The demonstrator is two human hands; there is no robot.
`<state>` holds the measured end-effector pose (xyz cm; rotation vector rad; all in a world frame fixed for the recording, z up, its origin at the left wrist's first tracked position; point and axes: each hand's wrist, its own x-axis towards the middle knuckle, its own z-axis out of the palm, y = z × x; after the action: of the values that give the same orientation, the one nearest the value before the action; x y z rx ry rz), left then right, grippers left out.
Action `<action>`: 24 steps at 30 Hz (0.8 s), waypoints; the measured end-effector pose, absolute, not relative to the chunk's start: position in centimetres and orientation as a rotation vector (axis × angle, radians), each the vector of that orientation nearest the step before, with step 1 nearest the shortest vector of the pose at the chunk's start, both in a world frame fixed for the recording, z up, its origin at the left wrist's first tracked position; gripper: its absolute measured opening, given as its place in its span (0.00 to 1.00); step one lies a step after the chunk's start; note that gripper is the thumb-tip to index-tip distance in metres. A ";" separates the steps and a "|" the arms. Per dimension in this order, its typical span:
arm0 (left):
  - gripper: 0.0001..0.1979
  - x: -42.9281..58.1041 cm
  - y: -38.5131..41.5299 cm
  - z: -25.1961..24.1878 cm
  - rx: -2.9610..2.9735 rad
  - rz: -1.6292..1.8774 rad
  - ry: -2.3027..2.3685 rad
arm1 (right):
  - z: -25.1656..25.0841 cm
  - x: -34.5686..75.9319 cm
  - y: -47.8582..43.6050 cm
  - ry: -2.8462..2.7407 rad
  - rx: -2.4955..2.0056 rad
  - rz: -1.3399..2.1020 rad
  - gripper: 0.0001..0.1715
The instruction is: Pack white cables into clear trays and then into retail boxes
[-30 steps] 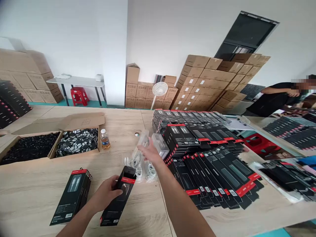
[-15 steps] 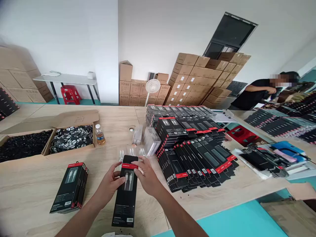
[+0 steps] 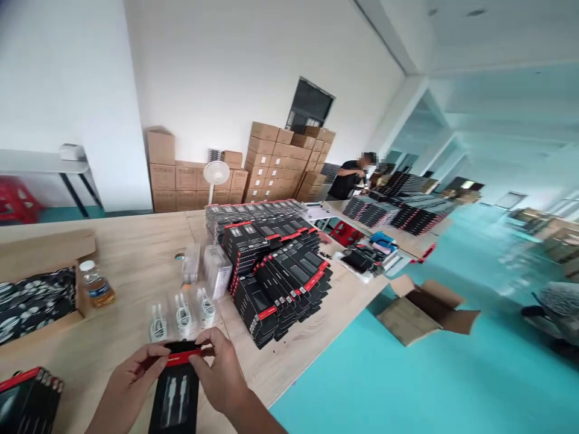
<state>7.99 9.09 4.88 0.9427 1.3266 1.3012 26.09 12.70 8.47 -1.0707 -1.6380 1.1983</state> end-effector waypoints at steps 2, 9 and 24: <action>0.14 8.1 9.4 5.9 0.932 1.296 1.259 | 9.5 26.3 12.7 -1.649 -1.112 1.178 0.06; 0.09 8.2 9.5 13.0 1.146 0.964 1.253 | 13.1 27.2 13.7 -1.672 -1.220 1.515 0.10; 0.19 7.9 6.9 9.4 1.090 1.082 1.141 | 10.3 28.7 12.1 -1.514 -0.993 1.887 0.25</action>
<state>7.90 6.87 9.45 1.0899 1.1412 1.0819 28.72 12.05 10.26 -0.9931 -1.5142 1.8872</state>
